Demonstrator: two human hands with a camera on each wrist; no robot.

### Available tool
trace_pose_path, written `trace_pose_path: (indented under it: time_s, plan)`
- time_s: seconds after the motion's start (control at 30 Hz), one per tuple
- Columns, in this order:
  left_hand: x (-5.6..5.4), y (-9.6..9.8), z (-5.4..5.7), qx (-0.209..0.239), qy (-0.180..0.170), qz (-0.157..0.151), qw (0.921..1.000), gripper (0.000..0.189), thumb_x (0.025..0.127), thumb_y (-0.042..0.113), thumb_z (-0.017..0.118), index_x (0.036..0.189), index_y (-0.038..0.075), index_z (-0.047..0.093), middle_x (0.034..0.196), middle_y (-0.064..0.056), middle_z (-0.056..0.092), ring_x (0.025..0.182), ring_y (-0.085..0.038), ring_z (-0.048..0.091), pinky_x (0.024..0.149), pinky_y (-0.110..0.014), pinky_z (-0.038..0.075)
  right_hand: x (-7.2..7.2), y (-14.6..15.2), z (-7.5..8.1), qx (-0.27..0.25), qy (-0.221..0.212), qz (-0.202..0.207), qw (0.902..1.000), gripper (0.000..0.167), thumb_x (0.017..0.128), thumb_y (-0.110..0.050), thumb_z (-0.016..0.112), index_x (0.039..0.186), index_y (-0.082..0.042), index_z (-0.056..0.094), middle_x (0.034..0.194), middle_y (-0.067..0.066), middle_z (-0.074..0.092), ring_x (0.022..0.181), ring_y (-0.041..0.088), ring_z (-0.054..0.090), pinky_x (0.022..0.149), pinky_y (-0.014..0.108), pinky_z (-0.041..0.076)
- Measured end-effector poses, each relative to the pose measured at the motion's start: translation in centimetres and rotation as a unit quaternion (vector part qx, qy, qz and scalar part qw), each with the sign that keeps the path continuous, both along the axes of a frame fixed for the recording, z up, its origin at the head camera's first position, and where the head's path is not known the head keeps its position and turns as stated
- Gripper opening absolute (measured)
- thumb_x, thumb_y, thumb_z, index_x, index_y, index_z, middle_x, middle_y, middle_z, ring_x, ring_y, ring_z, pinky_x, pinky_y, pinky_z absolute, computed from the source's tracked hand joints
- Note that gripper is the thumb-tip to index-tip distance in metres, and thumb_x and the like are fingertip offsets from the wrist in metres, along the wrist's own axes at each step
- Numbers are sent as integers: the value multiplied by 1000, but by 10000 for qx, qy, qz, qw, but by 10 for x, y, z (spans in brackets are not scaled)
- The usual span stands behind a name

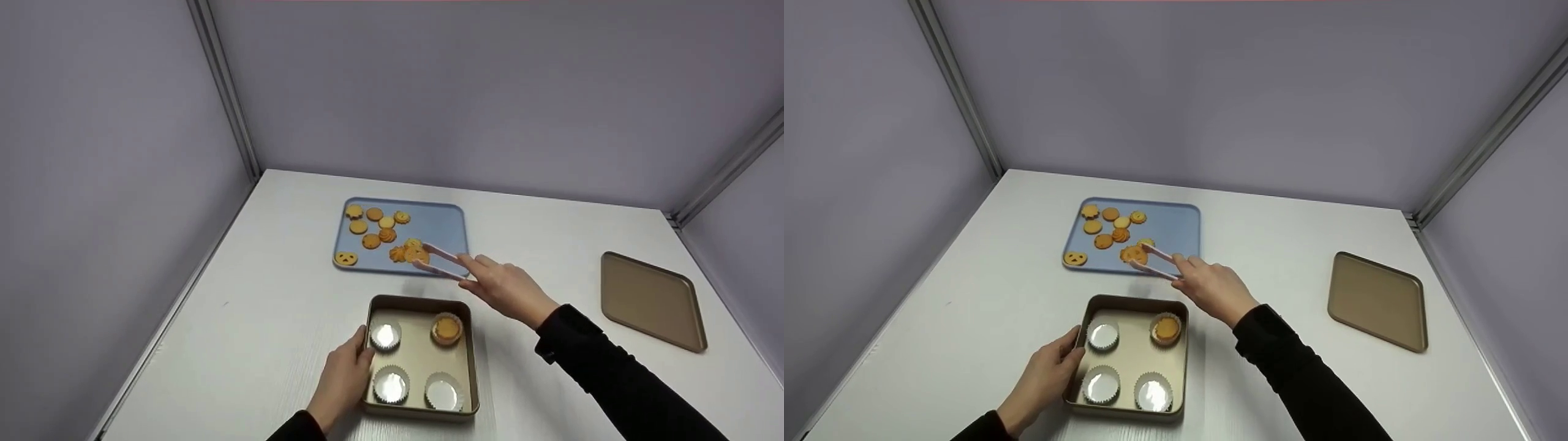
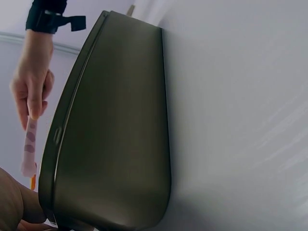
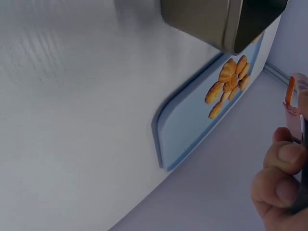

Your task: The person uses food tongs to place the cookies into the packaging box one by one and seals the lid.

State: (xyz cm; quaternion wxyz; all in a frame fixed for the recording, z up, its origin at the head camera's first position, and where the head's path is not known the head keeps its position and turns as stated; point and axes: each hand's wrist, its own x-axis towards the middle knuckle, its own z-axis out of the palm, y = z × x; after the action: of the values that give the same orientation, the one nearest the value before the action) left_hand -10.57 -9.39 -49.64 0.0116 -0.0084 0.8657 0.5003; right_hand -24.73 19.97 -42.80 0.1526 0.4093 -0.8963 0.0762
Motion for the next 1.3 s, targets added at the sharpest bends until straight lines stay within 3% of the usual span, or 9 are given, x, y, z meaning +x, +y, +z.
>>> trace_pose_path:
  time_s: [0.27,0.53,0.9,1.17,1.3]
  plan:
    - [0,-1,1,-32,94,-124,9999,51,104,6,55,147,-16,41,146,-34,49,134,-47,50,113,-58,41,19,-8,10,202,456,804,9955,46,97,-25,72,135,-2,60,91,5,63,49,17,49,48,32,52]
    - [0,-1,-1,-101,233,-101,9996,50,103,6,56,146,-16,42,144,-34,50,132,-48,53,112,-58,42,33,-17,11,517,215,1223,9909,45,99,-24,70,136,-1,58,90,3,61,49,13,47,48,29,51]
    - [0,0,1,-49,159,-42,9999,50,103,5,55,146,-16,42,146,-34,49,133,-48,51,114,-58,41,42,-31,-7,887,-107,1320,9872,46,96,-31,73,132,-4,63,92,1,64,49,13,49,48,30,52]
    - [-1,-1,1,-36,55,-109,9999,51,104,7,55,147,-16,40,146,-34,48,134,-48,51,113,-58,41,44,-39,-16,803,-128,1378,9871,29,96,-23,73,118,-8,63,78,-2,54,49,11,47,42,28,47]
    - [-1,-1,1,-55,93,-124,9999,51,104,6,54,147,-17,40,145,-35,49,133,-48,51,113,-58,41,44,-41,-17,893,-252,1360,9863,33,96,-24,72,122,-6,63,81,-1,57,52,12,51,44,28,49]
